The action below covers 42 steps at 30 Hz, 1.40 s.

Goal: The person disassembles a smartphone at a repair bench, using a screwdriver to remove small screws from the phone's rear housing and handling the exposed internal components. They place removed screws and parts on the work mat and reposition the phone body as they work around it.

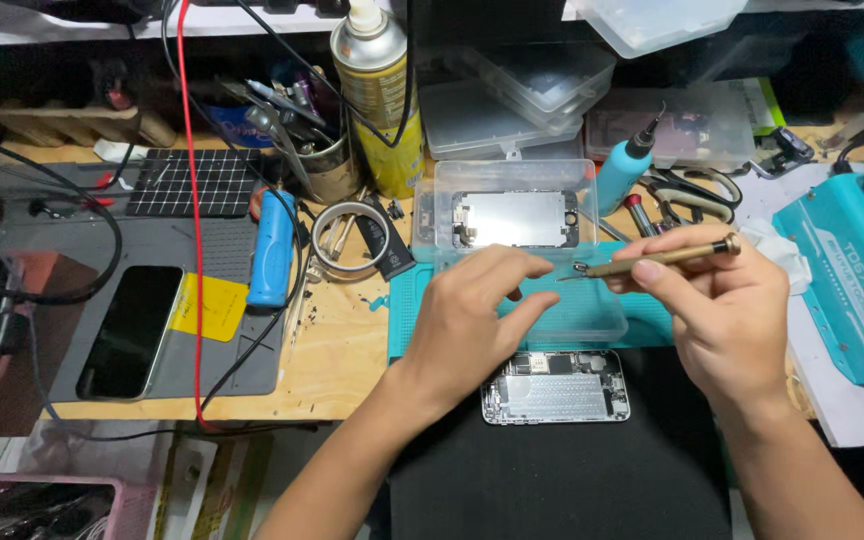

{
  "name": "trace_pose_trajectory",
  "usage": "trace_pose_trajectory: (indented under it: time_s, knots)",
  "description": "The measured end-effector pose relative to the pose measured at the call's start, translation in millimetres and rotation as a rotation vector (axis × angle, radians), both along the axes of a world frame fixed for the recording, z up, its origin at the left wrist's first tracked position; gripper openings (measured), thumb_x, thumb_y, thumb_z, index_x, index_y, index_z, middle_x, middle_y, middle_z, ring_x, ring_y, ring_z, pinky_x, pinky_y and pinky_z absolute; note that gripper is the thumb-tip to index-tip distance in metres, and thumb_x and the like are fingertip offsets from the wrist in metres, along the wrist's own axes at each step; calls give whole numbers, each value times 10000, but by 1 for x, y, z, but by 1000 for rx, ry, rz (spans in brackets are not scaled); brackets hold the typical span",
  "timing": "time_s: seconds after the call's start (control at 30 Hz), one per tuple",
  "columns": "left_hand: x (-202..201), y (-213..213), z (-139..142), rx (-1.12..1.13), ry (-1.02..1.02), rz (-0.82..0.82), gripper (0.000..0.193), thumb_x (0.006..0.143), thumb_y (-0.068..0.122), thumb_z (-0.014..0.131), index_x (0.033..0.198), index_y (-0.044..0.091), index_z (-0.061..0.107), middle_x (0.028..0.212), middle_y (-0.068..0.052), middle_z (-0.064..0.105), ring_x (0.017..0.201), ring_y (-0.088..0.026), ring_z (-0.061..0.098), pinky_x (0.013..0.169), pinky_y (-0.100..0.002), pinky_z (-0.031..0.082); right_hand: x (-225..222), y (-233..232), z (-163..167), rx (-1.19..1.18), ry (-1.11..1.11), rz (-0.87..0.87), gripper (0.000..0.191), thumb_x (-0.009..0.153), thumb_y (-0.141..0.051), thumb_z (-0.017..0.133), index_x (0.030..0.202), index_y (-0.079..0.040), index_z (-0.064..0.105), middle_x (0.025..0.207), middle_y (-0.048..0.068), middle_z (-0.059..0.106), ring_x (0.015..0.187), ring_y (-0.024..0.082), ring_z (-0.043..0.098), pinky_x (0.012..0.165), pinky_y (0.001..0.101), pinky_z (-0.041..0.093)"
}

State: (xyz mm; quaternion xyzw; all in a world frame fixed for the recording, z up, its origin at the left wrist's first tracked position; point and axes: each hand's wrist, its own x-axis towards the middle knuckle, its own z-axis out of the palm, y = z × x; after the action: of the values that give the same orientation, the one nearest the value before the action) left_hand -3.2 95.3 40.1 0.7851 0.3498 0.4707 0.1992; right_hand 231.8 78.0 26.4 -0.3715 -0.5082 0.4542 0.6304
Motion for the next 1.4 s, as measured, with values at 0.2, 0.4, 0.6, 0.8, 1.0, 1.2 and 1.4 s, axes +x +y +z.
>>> trace_pose_trajectory:
  time_s: [0.2, 0.4, 0.6, 0.8, 1.0, 1.2, 1.4]
  knots:
    - [0, -12, 13, 66, -94, -68, 202, 898, 69, 792, 1084, 43, 716, 1047, -97, 745, 969, -265, 730, 851, -352, 584, 6, -9, 9, -27, 114, 84, 143, 1020, 28, 636, 1154, 77, 627, 1093, 247, 718, 965, 290, 736, 906, 422, 620]
    - [0, -12, 19, 147, -85, -110, 162, 904, 54, 797, 1046, 59, 721, 1004, -78, 749, 920, -245, 736, 817, -340, 583, 8, -9, 10, -97, 142, 89, 166, 1000, 11, 638, 1151, 77, 620, 1071, 241, 713, 941, 282, 729, 882, 409, 617]
    - [1, -13, 18, 178, -94, -110, 113, 911, 51, 796, 993, 52, 718, 961, -67, 745, 864, -225, 730, 785, -330, 575, 9, -10, 11, -103, 151, 92, 175, 987, 8, 643, 1146, 76, 618, 1072, 241, 712, 944, 287, 732, 887, 417, 619]
    - [2, -15, 14, 69, -174, -103, 96, 886, 52, 811, 942, 36, 736, 917, -71, 762, 739, -170, 703, 673, -287, 548, 4, -25, 10, 88, 48, -6, 115, 1005, 62, 657, 1109, 79, 609, 1069, 234, 703, 985, 281, 728, 960, 428, 623]
    - [3, -16, 14, 3, -216, -136, 96, 877, 52, 817, 938, 30, 746, 898, -79, 764, 726, -161, 708, 651, -275, 551, 5, -31, 12, 115, -56, -47, 135, 985, 100, 662, 1100, 67, 599, 1086, 228, 699, 1043, 270, 720, 1023, 423, 605]
    - [2, -17, 15, 11, -214, -149, 92, 888, 46, 809, 947, 25, 742, 902, -81, 759, 750, -168, 716, 670, -276, 557, 5, -31, 13, 109, -110, -45, 192, 958, 114, 652, 1131, 48, 602, 1080, 225, 701, 1101, 284, 719, 1011, 423, 608]
    - [3, -17, 14, 11, -211, -135, 86, 888, 43, 806, 941, 23, 741, 902, -83, 761, 745, -169, 716, 666, -276, 556, 5, -31, 13, 136, -82, -38, 203, 958, 130, 655, 1139, 56, 600, 1080, 235, 698, 1049, 271, 720, 1010, 417, 612]
